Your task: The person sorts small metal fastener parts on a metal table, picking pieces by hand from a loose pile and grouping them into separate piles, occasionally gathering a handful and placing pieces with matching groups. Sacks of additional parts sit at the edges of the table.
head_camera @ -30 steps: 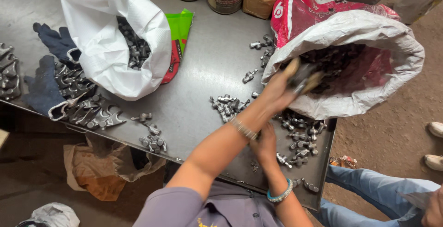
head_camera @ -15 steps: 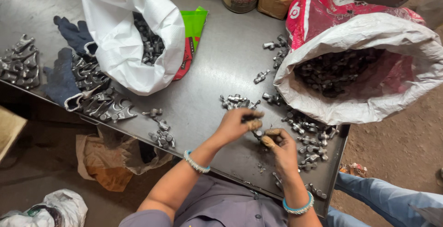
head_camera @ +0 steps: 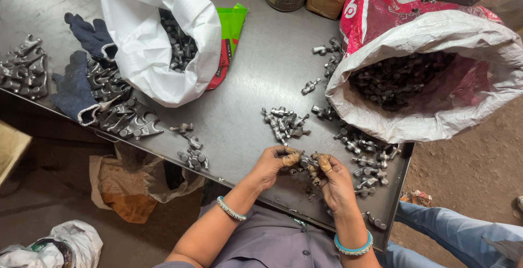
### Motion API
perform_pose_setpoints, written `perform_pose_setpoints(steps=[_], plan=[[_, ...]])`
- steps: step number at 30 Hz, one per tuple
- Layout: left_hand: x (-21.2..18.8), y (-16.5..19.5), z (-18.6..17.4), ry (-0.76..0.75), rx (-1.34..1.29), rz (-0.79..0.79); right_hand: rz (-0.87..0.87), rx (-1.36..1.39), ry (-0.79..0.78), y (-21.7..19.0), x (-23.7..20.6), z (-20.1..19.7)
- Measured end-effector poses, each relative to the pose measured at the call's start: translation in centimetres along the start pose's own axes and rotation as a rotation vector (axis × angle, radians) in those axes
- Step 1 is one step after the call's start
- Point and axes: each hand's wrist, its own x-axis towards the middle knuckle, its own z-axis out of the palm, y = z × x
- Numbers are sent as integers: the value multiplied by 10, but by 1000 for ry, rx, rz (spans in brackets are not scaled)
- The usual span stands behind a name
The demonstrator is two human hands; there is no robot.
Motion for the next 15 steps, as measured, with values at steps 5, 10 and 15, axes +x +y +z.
perform_pose_setpoints(steps=[5, 10, 15], plan=[[-11, 22, 4, -67, 268, 214, -126, -184, -36, -4, -4, 6], [-21, 31, 9, -58, 550, 413, -229, -360, -29, -5, -6, 18], [-25, 43, 7, -116, 458, 415, -254, -431, -49, -11, -9, 33]])
